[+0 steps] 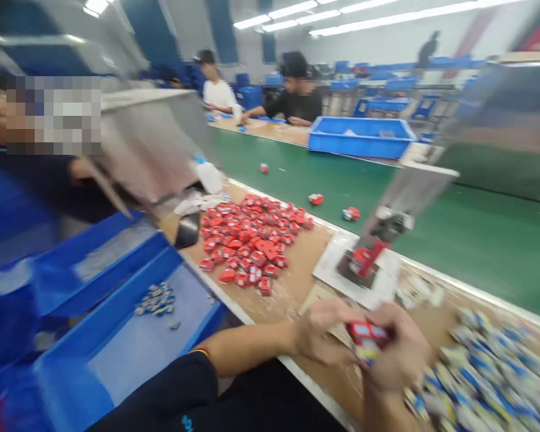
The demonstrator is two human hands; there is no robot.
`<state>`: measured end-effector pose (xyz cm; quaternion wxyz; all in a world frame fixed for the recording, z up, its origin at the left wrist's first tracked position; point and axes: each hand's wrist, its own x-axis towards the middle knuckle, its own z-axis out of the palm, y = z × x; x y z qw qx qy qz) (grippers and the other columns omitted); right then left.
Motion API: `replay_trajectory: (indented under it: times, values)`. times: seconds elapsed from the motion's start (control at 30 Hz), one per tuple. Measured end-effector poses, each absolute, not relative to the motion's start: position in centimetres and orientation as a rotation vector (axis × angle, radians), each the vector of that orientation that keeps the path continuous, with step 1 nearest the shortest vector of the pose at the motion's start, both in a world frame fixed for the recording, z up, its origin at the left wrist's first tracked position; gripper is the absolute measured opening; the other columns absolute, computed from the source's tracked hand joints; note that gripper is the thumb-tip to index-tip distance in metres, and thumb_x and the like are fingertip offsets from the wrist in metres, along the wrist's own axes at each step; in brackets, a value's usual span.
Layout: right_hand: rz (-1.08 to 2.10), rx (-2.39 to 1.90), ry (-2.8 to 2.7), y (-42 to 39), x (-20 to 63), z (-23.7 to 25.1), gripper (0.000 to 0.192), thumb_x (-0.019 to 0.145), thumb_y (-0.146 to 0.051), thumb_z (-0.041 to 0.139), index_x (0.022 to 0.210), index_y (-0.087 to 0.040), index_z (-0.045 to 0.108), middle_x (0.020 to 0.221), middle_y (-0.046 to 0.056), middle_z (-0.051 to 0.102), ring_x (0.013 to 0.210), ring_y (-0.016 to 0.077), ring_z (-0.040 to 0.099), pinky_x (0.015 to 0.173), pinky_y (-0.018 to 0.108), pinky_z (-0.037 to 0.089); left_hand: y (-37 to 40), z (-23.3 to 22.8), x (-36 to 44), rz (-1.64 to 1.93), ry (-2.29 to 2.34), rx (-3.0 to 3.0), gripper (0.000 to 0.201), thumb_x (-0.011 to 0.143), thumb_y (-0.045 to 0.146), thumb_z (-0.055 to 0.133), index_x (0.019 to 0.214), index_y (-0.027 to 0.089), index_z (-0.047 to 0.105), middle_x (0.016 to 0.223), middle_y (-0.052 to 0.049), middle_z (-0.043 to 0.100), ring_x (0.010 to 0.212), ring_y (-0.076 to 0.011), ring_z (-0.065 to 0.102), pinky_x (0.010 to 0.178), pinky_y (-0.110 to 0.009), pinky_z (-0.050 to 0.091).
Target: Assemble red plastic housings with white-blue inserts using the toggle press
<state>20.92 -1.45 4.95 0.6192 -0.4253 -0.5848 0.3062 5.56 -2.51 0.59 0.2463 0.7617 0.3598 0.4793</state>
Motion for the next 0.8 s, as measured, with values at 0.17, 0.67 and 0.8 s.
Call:
replay_trajectory:
  times: [0.17,0.67,0.8]
  values:
    - [0.871,-0.909,-1.212,1.1,20.1,5.7,0.034,0.092,-0.057,0.053,0.084,-0.026,0.066,0.082,0.005,0.067,0.072,0.0207,0.064,0.06,0.033,0.051,-2.3,4.9,-1.0,1.202,0.966,2.249,0.058,0.084,0.06,0.084,0.122,0.018,0.073,0.115,-0.016,0.076,0.11,-0.0296,0.072,0.101,-0.044,0.061]
    - [1.26,-0.446,-1.773,4.1,22.7,11.5,0.066,0.088,-0.092,0.045,0.104,-0.032,0.068,0.111,0.005,0.077,0.099,0.024,0.073,0.084,0.044,0.063,7.9,8.0,-2.8,0.28,1.038,2.55,0.034,0.085,0.035,0.084,0.113,0.017,0.075,0.174,-0.013,0.038,0.153,-0.0361,0.05,0.125,-0.048,0.041]
    - [0.964,-0.687,-1.724,7.5,20.9,19.7,0.086,0.086,-0.098,0.023,0.131,-0.037,0.064,0.132,0.002,0.076,0.126,0.0253,0.073,0.092,0.044,0.062,7.9,8.0,-3.2,0.268,1.054,2.535,0.037,0.085,0.037,0.084,0.114,0.016,0.074,0.173,-0.014,0.039,0.154,-0.0363,0.049,0.124,-0.047,0.041]
